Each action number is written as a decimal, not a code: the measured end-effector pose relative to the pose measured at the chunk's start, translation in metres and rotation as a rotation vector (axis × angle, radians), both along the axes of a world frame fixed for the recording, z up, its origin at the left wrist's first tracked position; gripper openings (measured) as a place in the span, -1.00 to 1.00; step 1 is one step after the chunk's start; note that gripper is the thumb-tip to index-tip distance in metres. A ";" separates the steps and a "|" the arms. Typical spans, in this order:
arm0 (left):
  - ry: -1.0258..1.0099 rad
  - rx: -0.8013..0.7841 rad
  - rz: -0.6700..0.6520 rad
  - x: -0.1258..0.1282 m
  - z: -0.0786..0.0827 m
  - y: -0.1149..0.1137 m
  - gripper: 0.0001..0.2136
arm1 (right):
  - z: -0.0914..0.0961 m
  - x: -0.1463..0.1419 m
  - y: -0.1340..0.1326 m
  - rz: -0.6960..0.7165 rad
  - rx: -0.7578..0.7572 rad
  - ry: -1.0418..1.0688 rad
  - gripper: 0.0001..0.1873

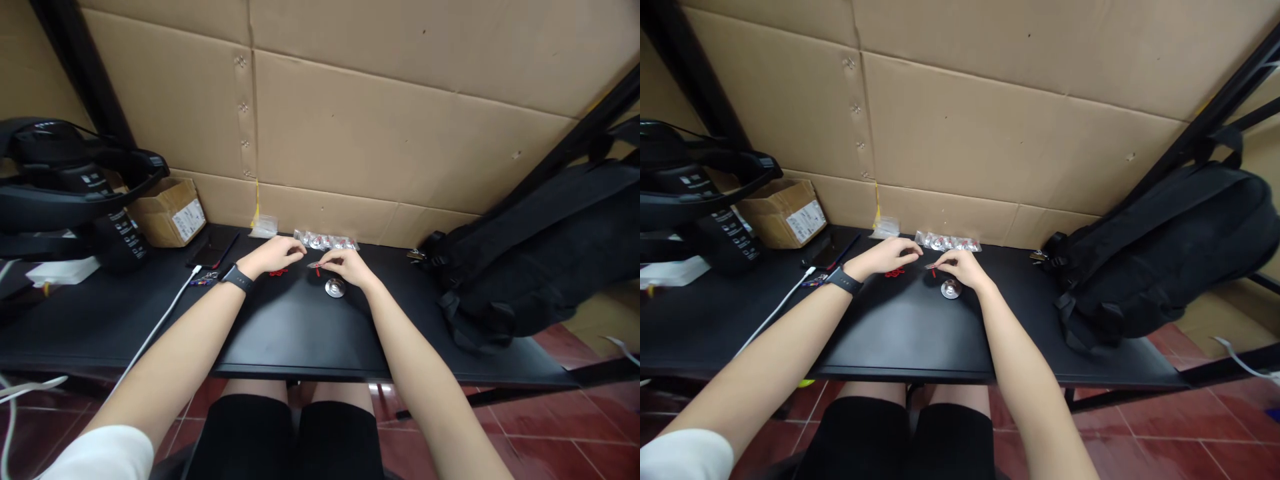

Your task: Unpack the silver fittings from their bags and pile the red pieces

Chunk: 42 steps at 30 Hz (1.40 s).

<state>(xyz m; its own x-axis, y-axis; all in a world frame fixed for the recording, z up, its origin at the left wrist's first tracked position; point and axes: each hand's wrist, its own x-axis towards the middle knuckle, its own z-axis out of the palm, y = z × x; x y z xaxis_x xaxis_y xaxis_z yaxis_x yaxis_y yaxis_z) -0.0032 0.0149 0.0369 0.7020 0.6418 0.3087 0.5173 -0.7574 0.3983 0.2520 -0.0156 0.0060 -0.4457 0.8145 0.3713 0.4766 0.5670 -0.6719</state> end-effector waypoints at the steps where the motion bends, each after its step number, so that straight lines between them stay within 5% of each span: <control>1: -0.015 -0.024 -0.042 0.004 0.000 -0.003 -0.75 | 0.002 -0.004 -0.002 0.025 0.012 0.034 -0.82; 10: -0.158 -0.321 -0.277 0.010 -0.015 0.000 -0.82 | 0.008 -0.021 -0.014 0.094 0.048 0.113 -0.78; 14: -0.245 -0.506 -0.338 0.004 -0.009 0.000 -0.78 | 0.011 -0.027 -0.018 0.091 0.091 0.118 -0.79; 17: -0.227 -0.471 -0.362 0.002 -0.002 -0.003 -0.82 | 0.013 -0.029 -0.018 0.086 0.063 0.098 -0.77; 27: -0.136 -0.207 -0.115 -0.023 -0.002 0.015 -0.85 | 0.018 -0.008 -0.019 0.133 -0.363 0.064 -0.62; 34: 0.002 -0.183 0.019 -0.051 -0.008 0.036 -0.89 | 0.014 0.029 -0.007 0.058 -0.392 -0.069 -0.62; 42: 0.055 -0.336 0.030 -0.055 -0.011 0.036 -0.76 | 0.000 0.033 0.001 0.057 -0.418 -0.164 -0.63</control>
<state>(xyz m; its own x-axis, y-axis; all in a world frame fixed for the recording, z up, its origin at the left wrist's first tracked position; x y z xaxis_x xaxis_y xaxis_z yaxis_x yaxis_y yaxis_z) -0.0583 0.0505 0.0264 0.6909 0.7220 0.0386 0.5652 -0.5726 0.5939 0.2850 -0.0147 0.0064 -0.5194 0.8522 -0.0633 0.5718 0.2915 -0.7669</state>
